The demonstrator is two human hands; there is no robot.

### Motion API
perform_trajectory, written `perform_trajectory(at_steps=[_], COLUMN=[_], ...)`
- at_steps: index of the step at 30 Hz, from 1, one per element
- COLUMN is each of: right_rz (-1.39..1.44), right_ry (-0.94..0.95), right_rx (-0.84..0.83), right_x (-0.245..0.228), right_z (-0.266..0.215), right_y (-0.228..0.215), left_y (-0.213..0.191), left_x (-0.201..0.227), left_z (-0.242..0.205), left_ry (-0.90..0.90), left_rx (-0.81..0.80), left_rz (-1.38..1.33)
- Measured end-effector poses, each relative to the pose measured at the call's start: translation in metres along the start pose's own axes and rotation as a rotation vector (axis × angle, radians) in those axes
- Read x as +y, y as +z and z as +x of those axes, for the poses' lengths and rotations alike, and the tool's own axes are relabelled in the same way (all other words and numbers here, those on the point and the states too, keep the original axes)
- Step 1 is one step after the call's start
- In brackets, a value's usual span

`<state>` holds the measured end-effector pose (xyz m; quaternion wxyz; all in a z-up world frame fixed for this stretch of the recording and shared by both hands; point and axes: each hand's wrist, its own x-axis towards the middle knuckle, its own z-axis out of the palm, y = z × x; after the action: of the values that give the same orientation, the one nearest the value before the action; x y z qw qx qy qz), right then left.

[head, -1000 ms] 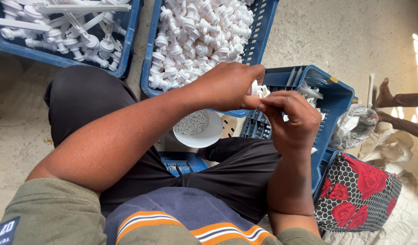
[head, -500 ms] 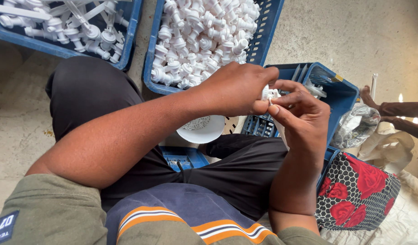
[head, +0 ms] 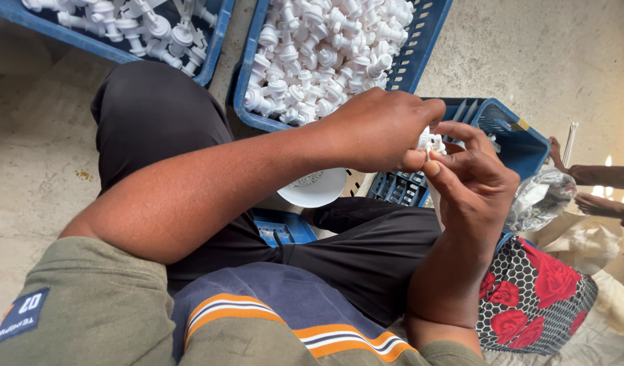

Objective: The person sits on the floor and repeatedly picks a white plastic cap and a white plastic rod from blue crates, then inserts the rod into the cap to assemble them. The assembled units are placed into a separate blue crate.

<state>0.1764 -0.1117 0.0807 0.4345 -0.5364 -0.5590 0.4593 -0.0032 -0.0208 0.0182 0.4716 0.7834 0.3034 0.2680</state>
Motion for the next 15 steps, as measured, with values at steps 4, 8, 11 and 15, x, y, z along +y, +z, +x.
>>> perform_trajectory(at_steps=[4, 8, 11, 15], right_rz=[0.034, 0.039, 0.059, 0.067], right_ry=[-0.001, -0.037, -0.055, -0.055], right_rx=[0.001, -0.008, -0.006, 0.016], right_x=[0.001, 0.006, 0.01, 0.013], right_z=[0.0, 0.0, 0.001, 0.0], right_y=[0.001, 0.002, 0.001, -0.001], left_y=[0.003, 0.004, 0.004, 0.005], left_x=[-0.001, 0.0, 0.002, 0.002], left_z=[0.0, 0.0, 0.001, 0.002], left_ry=[0.0, -0.02, -0.036, -0.014], left_rx=[0.014, 0.017, 0.016, 0.027], left_rz=[0.016, 0.01, 0.007, 0.024])
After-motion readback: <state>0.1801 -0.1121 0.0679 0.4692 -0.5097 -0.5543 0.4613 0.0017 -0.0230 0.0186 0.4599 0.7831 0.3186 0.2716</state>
